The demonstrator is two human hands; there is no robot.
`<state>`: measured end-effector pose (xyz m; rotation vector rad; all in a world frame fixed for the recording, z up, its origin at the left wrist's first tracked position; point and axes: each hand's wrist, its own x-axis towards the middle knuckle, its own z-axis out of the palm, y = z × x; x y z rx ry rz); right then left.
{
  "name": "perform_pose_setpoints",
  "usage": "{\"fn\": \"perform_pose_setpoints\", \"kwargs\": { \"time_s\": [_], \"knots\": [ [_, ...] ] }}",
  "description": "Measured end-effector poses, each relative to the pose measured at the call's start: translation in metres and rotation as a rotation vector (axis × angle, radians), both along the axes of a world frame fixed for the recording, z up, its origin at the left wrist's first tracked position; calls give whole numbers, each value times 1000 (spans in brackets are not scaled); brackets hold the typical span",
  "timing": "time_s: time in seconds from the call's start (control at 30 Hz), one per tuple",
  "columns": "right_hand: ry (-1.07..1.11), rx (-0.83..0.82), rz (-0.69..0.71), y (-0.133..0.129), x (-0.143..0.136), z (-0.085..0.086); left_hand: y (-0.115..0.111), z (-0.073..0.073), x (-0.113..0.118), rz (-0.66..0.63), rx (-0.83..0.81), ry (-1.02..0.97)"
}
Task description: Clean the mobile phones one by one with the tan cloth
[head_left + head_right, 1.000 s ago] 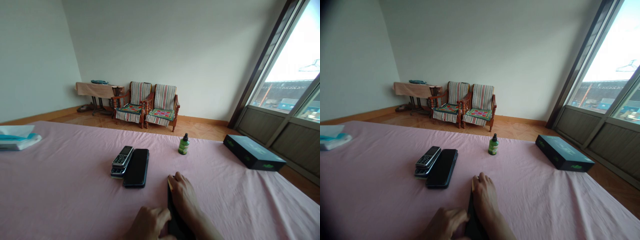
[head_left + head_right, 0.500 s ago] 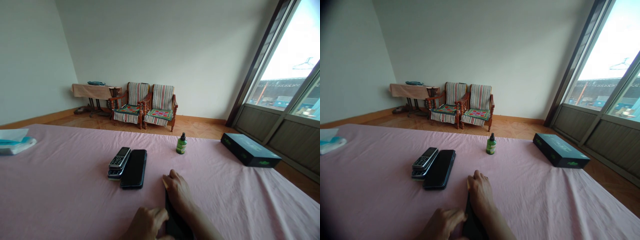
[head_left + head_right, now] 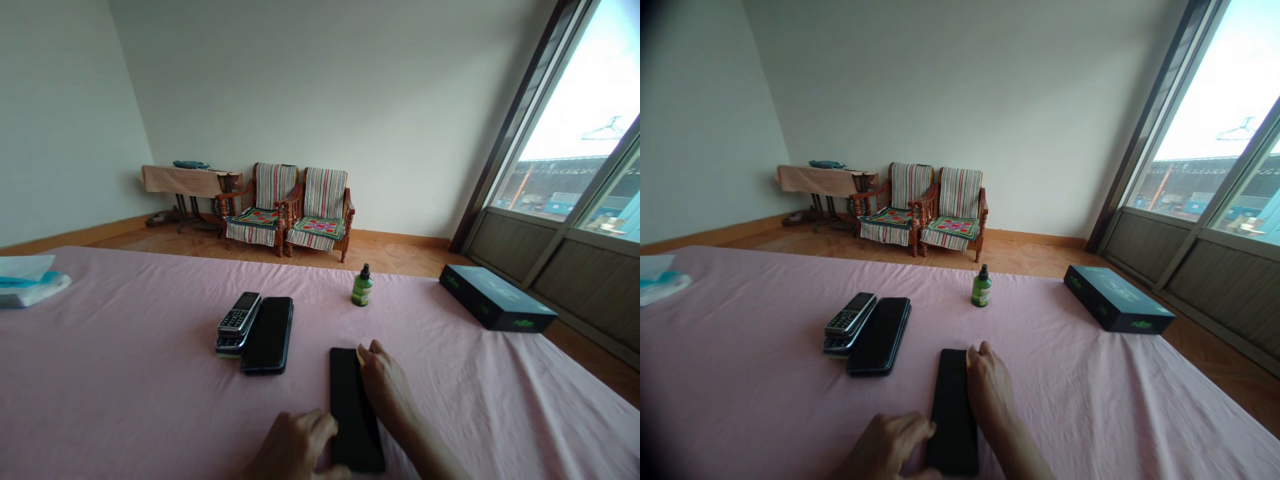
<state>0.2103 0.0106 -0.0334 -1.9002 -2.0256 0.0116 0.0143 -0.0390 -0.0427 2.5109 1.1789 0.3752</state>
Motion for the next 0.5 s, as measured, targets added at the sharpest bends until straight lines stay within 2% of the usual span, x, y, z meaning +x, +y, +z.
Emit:
{"fn": "perform_pose_setpoints", "kwargs": {
  "time_s": [0.13, 0.3, 0.4, 0.5],
  "knots": [
    [-9, 20, 37, -27, 2, -10, -3, 5, 1, 23, -10, -14],
    [-62, 57, 172, -64, 9, -30, -4, 15, 2, 11, -47, -6],
    [-42, 15, 161, -64, 8, -24, -4, 18, 3, 0, -47, -25],
    [15, -28, 137, -42, 2, -6, -4, 18, 3, 15, -50, -37]
  ]
}}
